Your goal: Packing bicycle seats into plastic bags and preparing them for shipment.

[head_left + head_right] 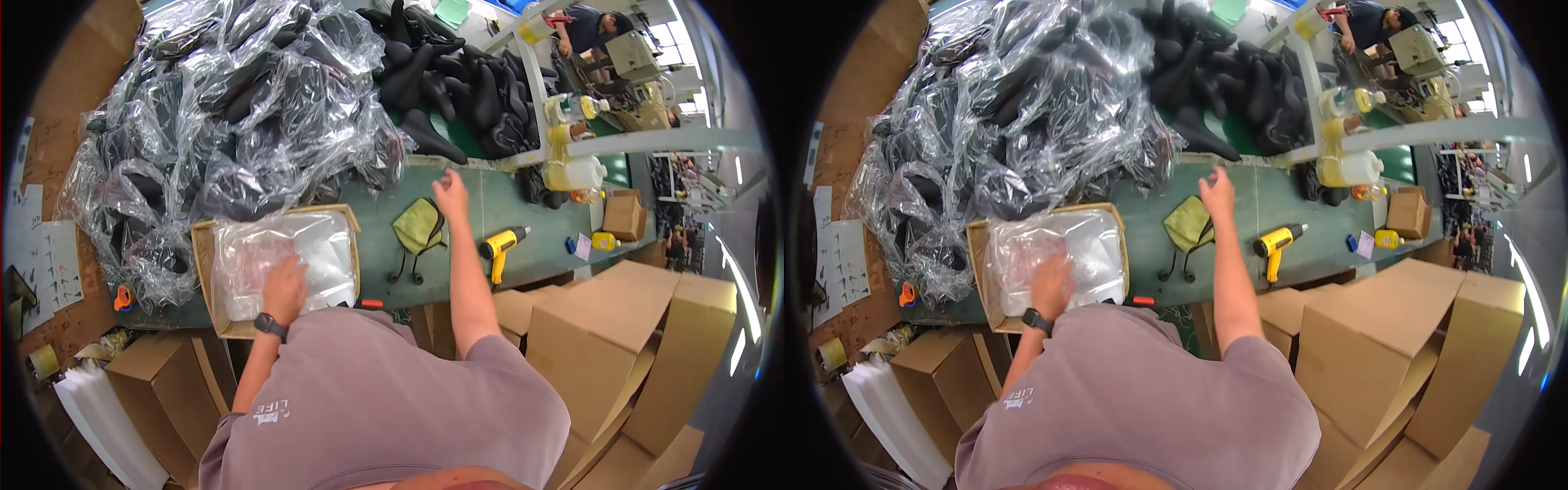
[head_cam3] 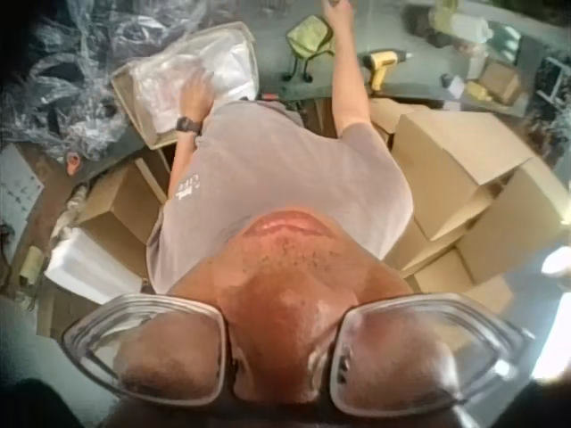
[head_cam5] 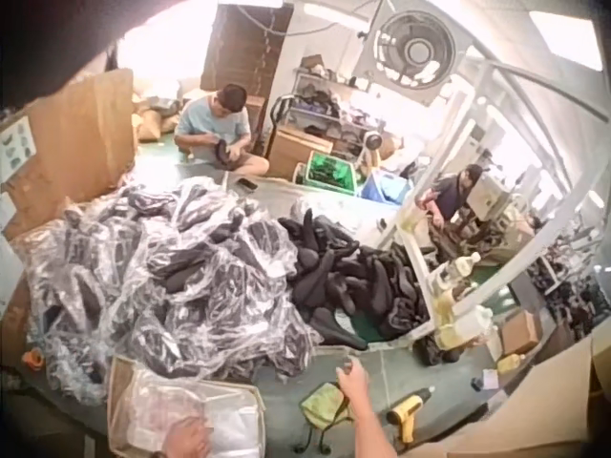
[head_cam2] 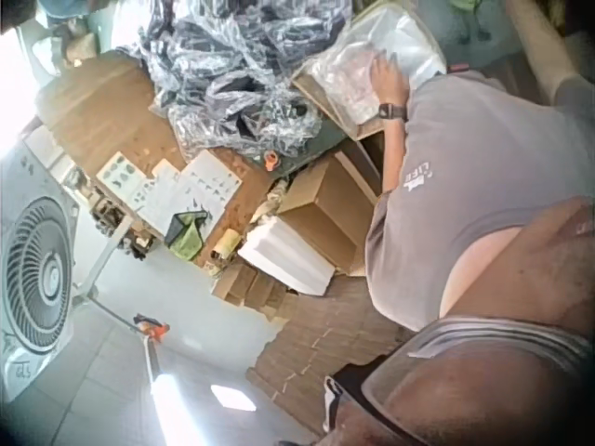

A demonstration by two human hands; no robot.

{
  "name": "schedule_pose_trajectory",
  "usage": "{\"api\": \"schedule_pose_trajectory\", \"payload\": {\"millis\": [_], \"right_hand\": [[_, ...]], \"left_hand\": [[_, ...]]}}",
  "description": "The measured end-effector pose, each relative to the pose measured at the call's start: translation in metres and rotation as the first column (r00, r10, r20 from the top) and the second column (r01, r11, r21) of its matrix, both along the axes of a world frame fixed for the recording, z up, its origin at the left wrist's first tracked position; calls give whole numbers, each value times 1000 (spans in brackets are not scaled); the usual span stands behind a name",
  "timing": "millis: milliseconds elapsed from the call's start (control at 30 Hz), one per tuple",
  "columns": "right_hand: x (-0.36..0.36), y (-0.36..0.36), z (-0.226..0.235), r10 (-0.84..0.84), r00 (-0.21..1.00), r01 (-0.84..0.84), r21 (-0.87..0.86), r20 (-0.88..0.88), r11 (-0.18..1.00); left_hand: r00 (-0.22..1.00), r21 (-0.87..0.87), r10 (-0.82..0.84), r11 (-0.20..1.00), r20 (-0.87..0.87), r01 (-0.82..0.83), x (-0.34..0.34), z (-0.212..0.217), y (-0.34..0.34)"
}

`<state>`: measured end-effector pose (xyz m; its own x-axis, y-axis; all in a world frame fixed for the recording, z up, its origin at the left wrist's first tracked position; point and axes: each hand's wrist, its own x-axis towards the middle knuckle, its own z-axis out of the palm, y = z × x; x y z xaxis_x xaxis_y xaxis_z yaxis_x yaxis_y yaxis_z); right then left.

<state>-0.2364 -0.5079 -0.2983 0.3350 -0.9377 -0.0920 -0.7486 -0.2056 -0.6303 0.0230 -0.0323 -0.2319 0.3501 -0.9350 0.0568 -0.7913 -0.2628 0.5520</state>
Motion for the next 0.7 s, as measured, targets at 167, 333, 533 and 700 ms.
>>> {"api": "schedule_pose_trajectory", "payload": {"millis": [167,333,533,700], "right_hand": [[75,-203,-52,-81,976,38,-204,-204,978],[132,-273,-76,-163,889,190,21,-428,982],[128,-243,-67,-118,961,147,100,-252,984],[66,-148,-15,-300,939,282,120,169,952]], "left_hand": [[934,293,-66,940,-351,176,-25,-52,-2],[934,350,116,937,-338,10,-22,-10,-33],[950,329,65,943,-304,41,-6,-2,-68],[948,270,-85,947,-308,173,2,0,-86]]}}
